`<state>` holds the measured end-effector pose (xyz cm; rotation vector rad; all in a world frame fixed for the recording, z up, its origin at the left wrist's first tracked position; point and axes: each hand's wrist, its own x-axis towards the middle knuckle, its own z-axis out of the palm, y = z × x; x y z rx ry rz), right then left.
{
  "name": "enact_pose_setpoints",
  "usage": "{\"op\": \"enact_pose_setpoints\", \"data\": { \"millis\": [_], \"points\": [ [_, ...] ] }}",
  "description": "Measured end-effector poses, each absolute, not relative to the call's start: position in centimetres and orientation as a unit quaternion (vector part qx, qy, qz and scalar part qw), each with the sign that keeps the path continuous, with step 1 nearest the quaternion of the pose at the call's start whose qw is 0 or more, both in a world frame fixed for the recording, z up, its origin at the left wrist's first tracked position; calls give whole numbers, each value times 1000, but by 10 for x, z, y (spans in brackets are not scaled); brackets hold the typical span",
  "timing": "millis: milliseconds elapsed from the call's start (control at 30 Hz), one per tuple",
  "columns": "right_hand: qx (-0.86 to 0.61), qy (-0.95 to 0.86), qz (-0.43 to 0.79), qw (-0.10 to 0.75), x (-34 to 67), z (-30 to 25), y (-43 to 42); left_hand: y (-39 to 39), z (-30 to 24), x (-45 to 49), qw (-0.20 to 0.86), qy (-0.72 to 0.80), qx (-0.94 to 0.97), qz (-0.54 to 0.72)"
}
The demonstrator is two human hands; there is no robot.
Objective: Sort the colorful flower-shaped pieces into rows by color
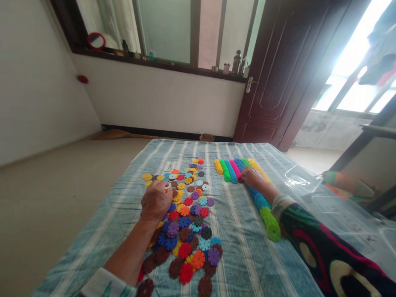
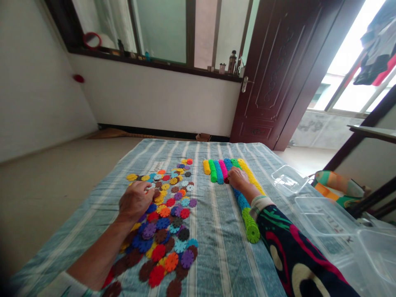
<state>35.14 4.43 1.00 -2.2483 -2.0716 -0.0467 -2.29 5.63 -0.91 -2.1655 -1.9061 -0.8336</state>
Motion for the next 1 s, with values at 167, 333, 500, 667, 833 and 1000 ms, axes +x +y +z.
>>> {"op": "enact_pose_setpoints", "data": {
  "millis": [167, 333, 500, 667, 833, 1000],
  "points": [
    [-731, -680, -28, 43, 350, 12, 40, 55, -9, -23, 69, -639, -719, -265],
    [-718, -692, -34, 61, 344, 18, 26, 51, -3, -21, 50, -657, -714, -238],
    [-685, -723, -31, 89, 321, 25, 9, 46, 3, -18, 30, -669, -711, -215],
    [-618, -777, -7, 120, 285, 28, -6, 43, 5, -15, 27, -672, -717, -185],
    [-568, -812, 17, 135, 249, 24, -10, 41, 4, -14, 18, -663, -724, -190],
    [-558, -816, 14, 150, 211, 19, 4, 42, -1, -15, 18, -640, -742, -198]
  ]
}}
